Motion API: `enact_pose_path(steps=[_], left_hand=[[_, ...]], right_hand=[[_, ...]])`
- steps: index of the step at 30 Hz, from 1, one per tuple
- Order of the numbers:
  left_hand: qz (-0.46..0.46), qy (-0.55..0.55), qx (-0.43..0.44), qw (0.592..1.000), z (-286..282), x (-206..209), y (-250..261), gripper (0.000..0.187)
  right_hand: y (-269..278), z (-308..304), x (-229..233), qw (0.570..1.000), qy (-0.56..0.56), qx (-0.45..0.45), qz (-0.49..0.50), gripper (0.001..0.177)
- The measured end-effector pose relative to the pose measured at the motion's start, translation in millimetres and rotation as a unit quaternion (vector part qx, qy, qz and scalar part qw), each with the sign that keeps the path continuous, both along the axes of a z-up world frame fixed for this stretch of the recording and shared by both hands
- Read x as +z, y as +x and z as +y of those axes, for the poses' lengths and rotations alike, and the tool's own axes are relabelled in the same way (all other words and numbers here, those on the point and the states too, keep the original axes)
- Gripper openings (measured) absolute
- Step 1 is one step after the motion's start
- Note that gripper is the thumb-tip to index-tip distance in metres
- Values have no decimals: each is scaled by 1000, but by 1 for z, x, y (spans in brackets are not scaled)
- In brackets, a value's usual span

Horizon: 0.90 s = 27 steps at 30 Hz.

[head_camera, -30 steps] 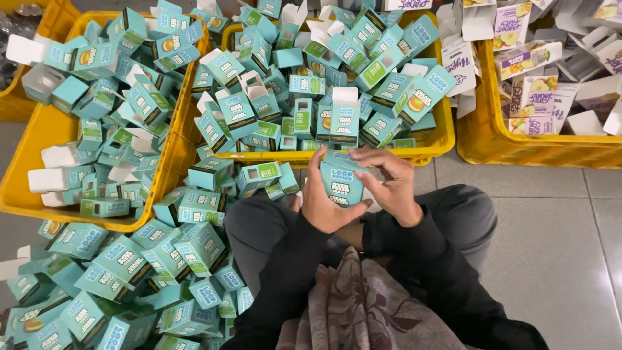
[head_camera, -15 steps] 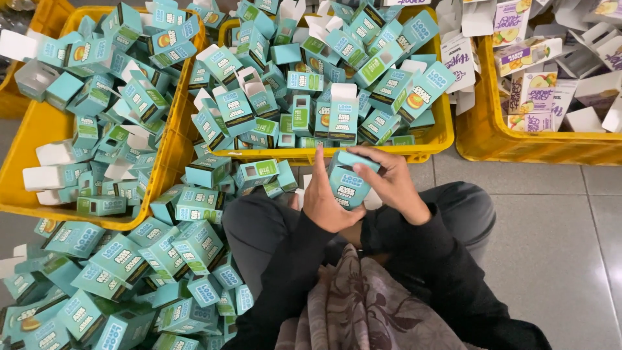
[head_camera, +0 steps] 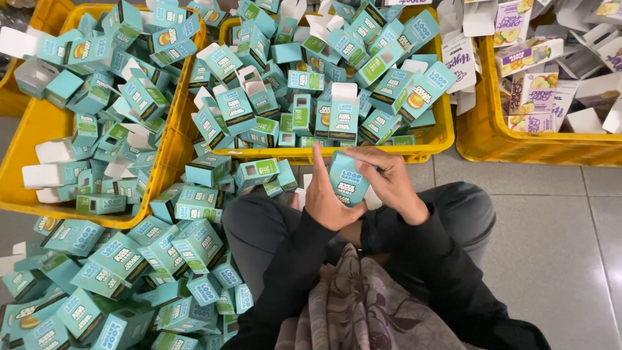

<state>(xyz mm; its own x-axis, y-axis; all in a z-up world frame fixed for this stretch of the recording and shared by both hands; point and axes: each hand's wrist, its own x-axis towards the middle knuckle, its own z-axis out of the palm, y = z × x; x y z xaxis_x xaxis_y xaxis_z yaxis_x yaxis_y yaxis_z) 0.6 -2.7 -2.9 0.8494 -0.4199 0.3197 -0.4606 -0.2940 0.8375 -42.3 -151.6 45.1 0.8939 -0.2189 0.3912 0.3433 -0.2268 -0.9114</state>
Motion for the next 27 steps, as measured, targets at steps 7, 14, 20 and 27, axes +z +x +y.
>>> enact_pose_path(steps=[7, 14, 20, 27], left_hand=[[15, -11, -5, 1000, 1, 4, 1, 141], [55, -17, -33, 998, 0, 18, 4, 141], [43, -26, -44, 998, 0, 32, 3, 135], [-31, 12, -32, 999, 4, -29, 6, 109]], right_hand=[[-3, 5, 9, 999, -34, 5, -2, 30], [-3, 13, 10, 992, -124, -22, -29, 40], [-6, 18, -3, 989, -139, -51, -25, 34], [-14, 11, -40, 997, -43, -60, 37, 60]])
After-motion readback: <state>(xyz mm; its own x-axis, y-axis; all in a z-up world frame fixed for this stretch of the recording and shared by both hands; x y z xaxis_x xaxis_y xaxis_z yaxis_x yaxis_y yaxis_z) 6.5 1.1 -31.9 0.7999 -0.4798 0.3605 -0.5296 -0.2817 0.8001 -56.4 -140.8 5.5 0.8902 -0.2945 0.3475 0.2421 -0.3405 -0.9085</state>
